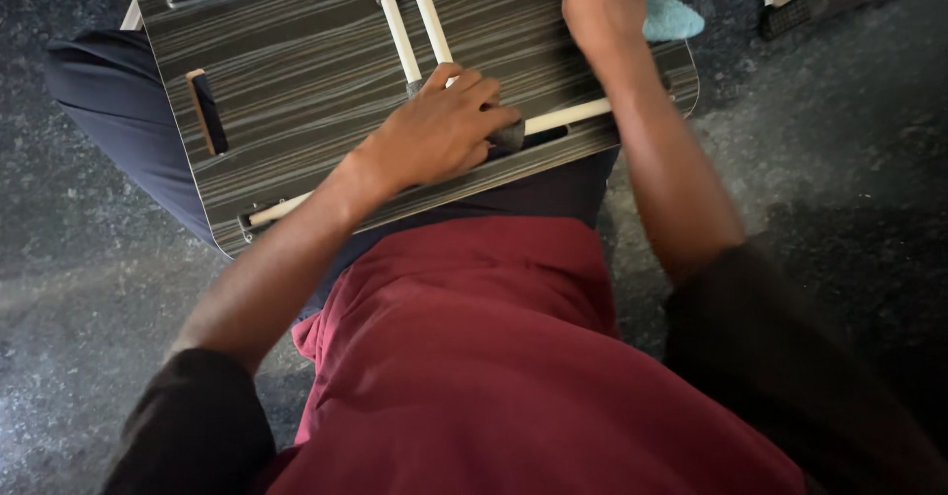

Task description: The person wipes the surface of a small, striped table with a blue cloth. They clean the tabletop and the metal legs, which are wrapped in foam, while sitting on the floor.

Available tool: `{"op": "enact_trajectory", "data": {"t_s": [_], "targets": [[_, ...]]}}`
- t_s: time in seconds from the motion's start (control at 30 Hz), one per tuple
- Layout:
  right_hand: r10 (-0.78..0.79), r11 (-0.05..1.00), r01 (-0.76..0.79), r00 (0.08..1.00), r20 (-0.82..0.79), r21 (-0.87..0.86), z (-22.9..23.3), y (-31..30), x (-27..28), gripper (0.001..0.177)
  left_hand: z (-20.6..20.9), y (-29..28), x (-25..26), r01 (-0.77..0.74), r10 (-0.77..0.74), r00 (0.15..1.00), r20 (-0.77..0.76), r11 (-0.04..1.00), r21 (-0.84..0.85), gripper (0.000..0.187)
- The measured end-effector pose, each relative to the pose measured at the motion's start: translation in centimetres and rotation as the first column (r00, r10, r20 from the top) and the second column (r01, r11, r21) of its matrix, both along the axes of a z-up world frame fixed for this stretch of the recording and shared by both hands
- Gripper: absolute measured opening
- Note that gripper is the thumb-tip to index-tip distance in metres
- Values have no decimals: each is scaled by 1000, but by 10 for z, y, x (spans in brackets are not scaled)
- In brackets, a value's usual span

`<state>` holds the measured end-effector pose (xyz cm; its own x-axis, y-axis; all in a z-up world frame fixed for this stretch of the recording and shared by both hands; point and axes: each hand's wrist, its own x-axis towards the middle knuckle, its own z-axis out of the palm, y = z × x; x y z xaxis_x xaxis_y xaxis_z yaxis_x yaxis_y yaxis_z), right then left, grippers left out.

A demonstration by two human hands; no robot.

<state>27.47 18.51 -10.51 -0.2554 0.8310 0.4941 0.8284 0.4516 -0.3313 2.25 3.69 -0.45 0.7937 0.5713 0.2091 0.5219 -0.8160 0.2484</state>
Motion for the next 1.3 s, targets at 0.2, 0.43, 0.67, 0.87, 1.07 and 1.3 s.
{"op": "enact_trajectory", "data": {"t_s": [0.2,0.43,0.67,0.87,1.07,1.3], "targets": [[-239,967,250,957,-166,50,6,-27,50,9,21,0,4,53,-59,989,-132,997,-49,43],[-128,966,191,938,-322,173,-33,-68,116,12,65,-9,25,98,-96,962,-257,995,-4,33],[29,990,-141,198,-980,0,-22,-88,155,7,88,-2,53,54,-67,930,-360,997,-46,24],[283,729,-558,772,-569,-396,78,-127,148,18,58,-13,41,-3,-8,989,-149,997,-74,24],[409,769,-323,912,36,-552,104,-140,110,25,21,-30,21,-57,68,987,144,995,-81,35],[495,712,-205,825,273,-671,134,-135,83,32,-11,-31,7,-73,114,969,221,980,-184,36]]}}
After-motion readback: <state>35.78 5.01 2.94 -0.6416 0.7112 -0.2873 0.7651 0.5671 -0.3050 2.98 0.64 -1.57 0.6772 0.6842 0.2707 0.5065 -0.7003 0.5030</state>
